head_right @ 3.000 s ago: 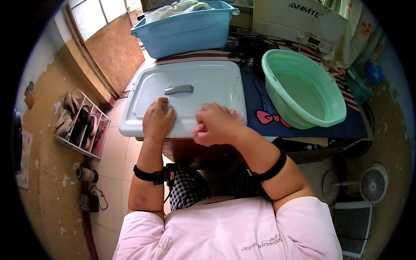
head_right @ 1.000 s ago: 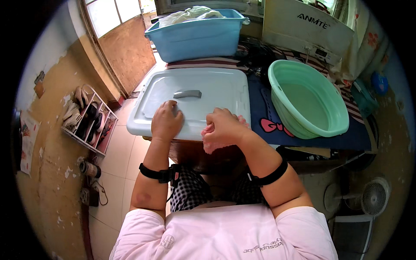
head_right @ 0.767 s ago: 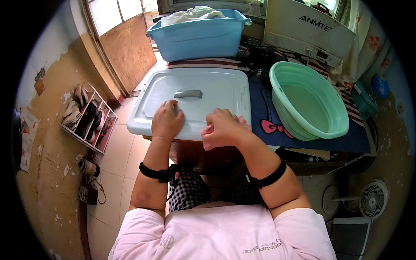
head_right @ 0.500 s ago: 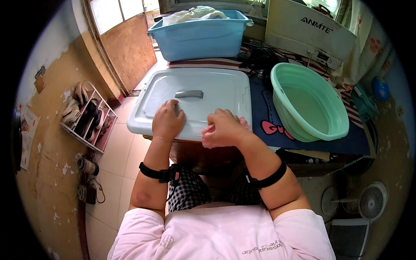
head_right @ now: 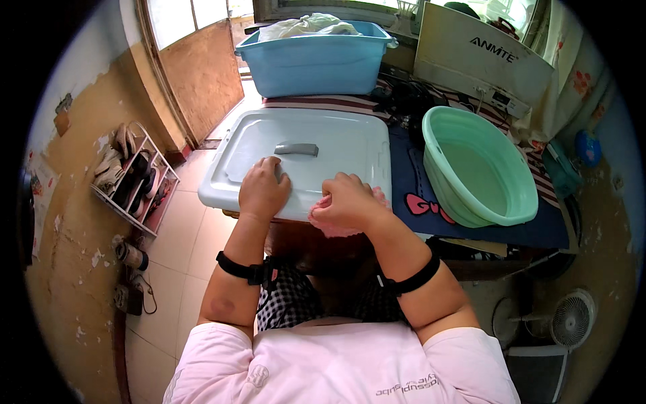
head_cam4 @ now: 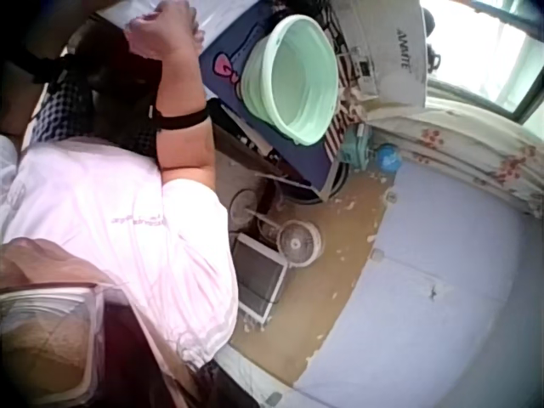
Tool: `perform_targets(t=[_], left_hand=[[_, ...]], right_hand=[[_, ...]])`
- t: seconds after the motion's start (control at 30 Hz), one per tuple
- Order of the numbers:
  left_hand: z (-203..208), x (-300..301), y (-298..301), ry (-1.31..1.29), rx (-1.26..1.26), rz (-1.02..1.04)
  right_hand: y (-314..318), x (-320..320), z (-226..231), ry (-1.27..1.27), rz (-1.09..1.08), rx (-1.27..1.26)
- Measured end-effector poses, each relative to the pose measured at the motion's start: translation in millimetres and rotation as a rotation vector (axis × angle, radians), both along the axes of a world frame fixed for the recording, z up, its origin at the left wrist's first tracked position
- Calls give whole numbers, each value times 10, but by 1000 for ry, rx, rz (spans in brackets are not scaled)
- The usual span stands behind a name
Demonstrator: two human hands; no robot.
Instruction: The person cleans a plastic container lid with a cloth and then rinses the cloth in a basin of water.
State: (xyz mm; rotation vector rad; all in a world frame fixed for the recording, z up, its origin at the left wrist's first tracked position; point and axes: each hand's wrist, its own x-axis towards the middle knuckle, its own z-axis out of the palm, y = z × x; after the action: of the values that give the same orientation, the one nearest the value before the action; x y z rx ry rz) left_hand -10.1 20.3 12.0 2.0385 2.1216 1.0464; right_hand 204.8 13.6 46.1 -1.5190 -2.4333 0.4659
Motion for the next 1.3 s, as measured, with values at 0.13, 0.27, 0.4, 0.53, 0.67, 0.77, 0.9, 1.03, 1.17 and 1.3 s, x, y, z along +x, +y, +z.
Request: perform_targets(t=[0.13, 0.27, 0.4, 0.53, 0.67, 0.77, 0.9, 1.03, 1.17, 1.3], left_hand=[[48, -4, -59, -22, 5, -10], [24, 4, -44, -25, -1, -5], [47, -15, -54, -49, -4, 7], [71, 18, -57, -57, -15, 0], [28, 16, -27, -28, 19, -4], [74, 20, -50, -58, -4, 7], [73, -7, -71, -62, -2, 5], [39, 35, -38, -22, 4, 2], [51, 24, -31, -24, 1, -6], [69, 2, -53, -37, -19, 34]], right_hand=[[-12, 120, 122, -47, 82, -68], [49, 161, 37, 36, 150, -73], [-79, 111, 145, -100, 139, 19], [1, 306, 8, -23, 209, 24], [-104, 34, -138, 54, 88, 268], [-83, 56, -174, 52, 50, 301], [-34, 272, -18, 74, 164, 141], [-83, 242, 53, 26, 145, 84], [-161, 29, -79, -45, 121, 240], [-191, 204, 3, 15, 166, 221]])
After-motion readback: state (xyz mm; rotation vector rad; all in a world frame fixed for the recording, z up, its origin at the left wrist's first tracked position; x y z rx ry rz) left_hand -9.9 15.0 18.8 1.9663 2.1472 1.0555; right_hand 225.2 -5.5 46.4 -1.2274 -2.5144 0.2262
